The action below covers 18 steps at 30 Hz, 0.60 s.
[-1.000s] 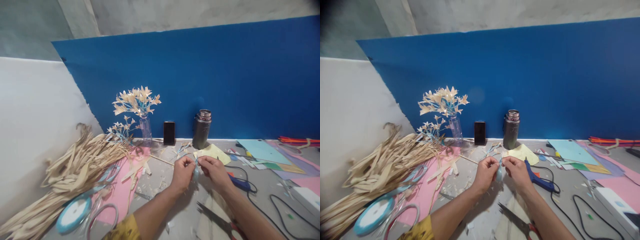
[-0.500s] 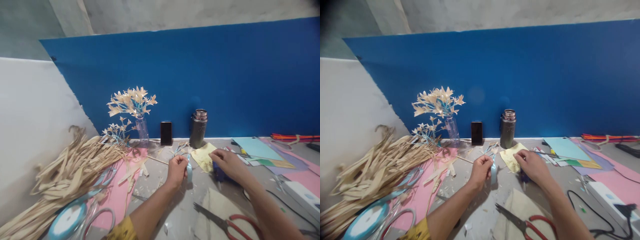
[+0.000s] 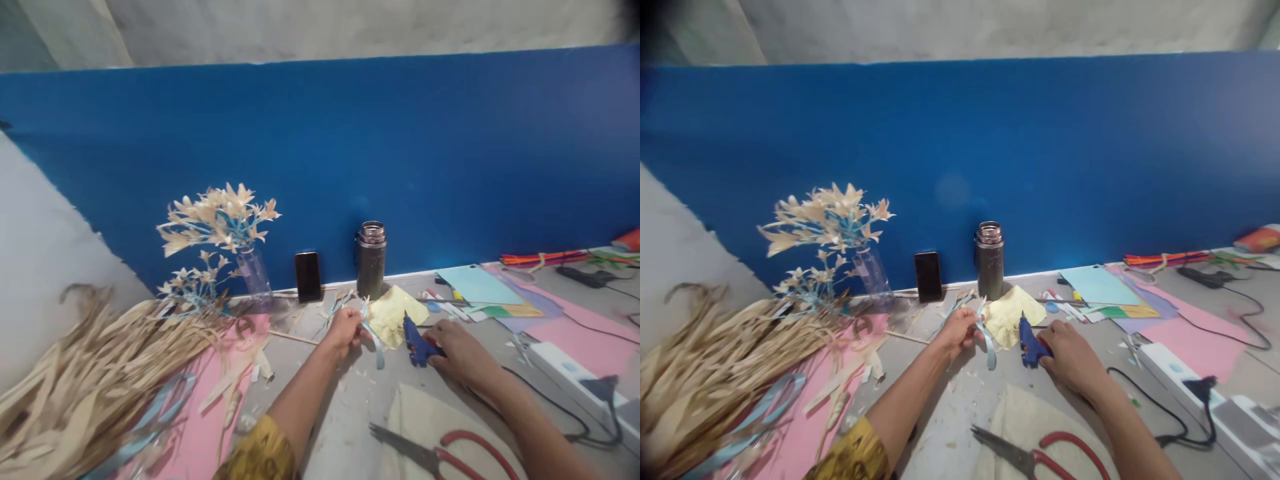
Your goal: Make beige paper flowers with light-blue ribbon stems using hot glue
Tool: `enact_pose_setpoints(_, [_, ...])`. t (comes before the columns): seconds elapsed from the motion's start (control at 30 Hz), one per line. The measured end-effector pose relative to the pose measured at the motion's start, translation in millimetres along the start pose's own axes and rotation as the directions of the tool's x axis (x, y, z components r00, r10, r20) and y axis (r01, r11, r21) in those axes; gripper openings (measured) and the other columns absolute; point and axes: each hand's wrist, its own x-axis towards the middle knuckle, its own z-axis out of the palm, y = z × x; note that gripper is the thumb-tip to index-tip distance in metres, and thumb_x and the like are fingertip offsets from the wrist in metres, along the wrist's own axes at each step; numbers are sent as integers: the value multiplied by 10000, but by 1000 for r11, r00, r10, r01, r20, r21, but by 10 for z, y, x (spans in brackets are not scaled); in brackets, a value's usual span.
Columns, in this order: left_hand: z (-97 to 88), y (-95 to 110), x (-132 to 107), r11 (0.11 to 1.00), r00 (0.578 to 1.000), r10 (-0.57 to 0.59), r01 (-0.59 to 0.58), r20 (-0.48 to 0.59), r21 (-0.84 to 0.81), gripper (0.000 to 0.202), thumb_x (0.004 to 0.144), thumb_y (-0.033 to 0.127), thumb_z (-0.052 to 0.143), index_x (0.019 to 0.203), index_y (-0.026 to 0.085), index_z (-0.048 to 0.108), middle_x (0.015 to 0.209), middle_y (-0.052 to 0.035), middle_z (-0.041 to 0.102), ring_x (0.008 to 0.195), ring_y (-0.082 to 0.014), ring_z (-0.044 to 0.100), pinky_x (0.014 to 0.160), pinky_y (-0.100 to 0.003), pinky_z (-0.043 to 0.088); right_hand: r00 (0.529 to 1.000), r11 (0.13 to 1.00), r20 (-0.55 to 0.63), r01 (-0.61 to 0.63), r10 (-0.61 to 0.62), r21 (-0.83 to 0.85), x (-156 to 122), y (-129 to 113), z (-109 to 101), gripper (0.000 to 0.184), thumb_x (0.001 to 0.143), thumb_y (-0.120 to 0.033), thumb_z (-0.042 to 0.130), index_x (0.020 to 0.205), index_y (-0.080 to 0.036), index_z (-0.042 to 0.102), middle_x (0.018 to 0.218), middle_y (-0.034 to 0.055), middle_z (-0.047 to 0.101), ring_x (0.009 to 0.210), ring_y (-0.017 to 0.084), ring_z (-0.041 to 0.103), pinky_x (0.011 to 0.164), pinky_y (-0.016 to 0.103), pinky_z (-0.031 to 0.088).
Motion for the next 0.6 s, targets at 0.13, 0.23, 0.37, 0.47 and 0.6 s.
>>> enact_pose_setpoints(0.13, [-34,-90,61,1000,1000,-12,13,22,-21,259,750,306,701,768,180,476,659,-13,622,460,-113,626,356,-173,128,986,981,-168,34,-1,193,-21,155,-109,382,770,-324,564,1115,-217,687,1179,120,653,1093,322,562,974,451,426])
enact_pose_setpoints(0.23, [-48,-119,74,999,1000,-8,9,12,-52,299,724,348,724,764,186,477,621,-9,620,434,-113,607,355,-174,129,978,880,-173,-19,114,474,-47,164,-246,412,847,-470,515,1127,-209,667,1106,116,697,1023,323,609,910,446,477])
enact_pose_setpoints(0.37, [-32,-131,62,999,999,33,-33,-25,3,186,737,304,666,753,181,527,476,13,565,334,-67,428,362,-177,154,989,651,-23,-77,143,756,-70,-21,-293,517,890,-637,466,882,-177,700,872,87,695,757,223,610,658,302,485])
enact_pose_setpoints(0.47, [-7,-122,36,997,994,70,-67,-78,39,120,721,245,634,686,181,538,378,59,450,321,-52,328,373,-169,173,990,580,34,-107,136,808,-64,-153,-170,610,821,-723,523,852,-146,718,719,55,637,617,168,524,545,265,409])
enact_pose_setpoints(0.6, [23,-104,2,997,994,79,-78,-76,23,68,706,204,603,666,182,553,359,65,429,327,-58,318,382,-168,199,995,557,83,-98,52,825,-39,-212,-10,646,802,-732,552,838,-114,736,653,43,591,568,141,468,516,256,352])
